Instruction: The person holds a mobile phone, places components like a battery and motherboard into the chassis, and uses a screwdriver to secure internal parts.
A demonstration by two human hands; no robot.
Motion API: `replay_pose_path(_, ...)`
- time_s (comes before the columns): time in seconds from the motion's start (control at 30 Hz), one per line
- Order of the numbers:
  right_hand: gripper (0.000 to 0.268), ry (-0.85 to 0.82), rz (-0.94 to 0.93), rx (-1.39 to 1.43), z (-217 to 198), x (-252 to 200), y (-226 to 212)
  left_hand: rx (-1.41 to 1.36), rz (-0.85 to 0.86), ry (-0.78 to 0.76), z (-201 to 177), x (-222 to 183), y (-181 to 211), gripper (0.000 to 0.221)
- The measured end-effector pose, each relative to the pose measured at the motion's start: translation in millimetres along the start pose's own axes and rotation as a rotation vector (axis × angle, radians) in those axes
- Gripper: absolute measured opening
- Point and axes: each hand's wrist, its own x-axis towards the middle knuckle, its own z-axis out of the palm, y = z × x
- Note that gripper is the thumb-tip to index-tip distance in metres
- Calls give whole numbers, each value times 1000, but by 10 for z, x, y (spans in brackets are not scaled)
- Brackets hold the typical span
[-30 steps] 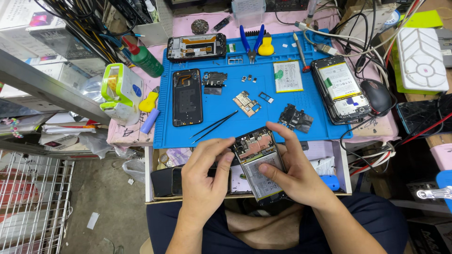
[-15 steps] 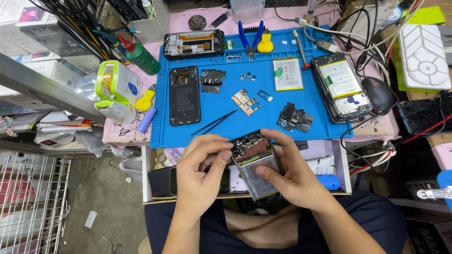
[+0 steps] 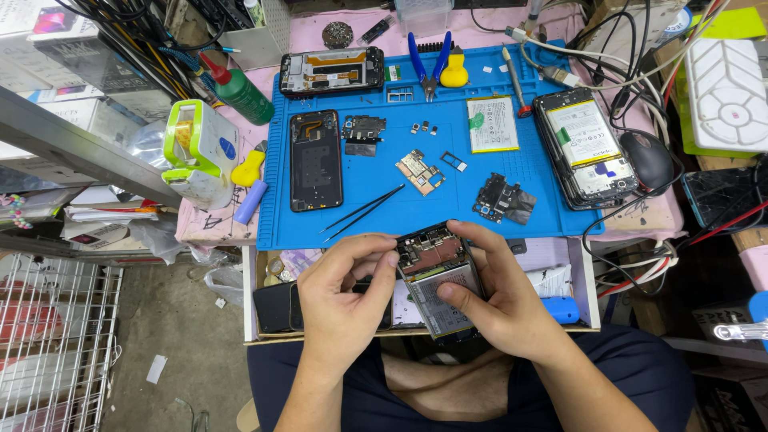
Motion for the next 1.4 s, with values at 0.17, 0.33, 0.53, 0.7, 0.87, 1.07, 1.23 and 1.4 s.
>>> replay_pose_path(0.17, 72, 8, -19, -6, 13, -12, 2, -30, -46, 20, 14, -25, 6, 25)
replay_pose_path(0.33, 72, 3, -8, 25, 27, -16, -2, -152, -130, 16, 1, -37, -32, 31)
replay_pose_path(0.53, 70, 6, 16, 42, 39, -42, 9, -402, -230, -85, -28, -44, -68, 38)
replay_pose_path(0.7, 69, 22, 33, 23, 66, -78, 36, -341, -200, -115, 144, -54, -94, 36)
replay_pose_path(0.87, 69, 27, 32, -5, 56, -95, 27, -533, -248, -103, 179, -53, -148, 21)
replay_pose_path(1.07, 73, 53, 44, -30, 92, -71, 2, -495, -224, -50, 228, -73, -203, 22)
replay_pose_path(1.23, 84, 106, 90, 33, 148, -36, -34, -459, -282, -21, 367, -91, -139, 28)
replay_pose_path(1.4, 95, 129, 95, 16, 181, -39, -58, -478, -313, -48, 350, -97, -59, 34)
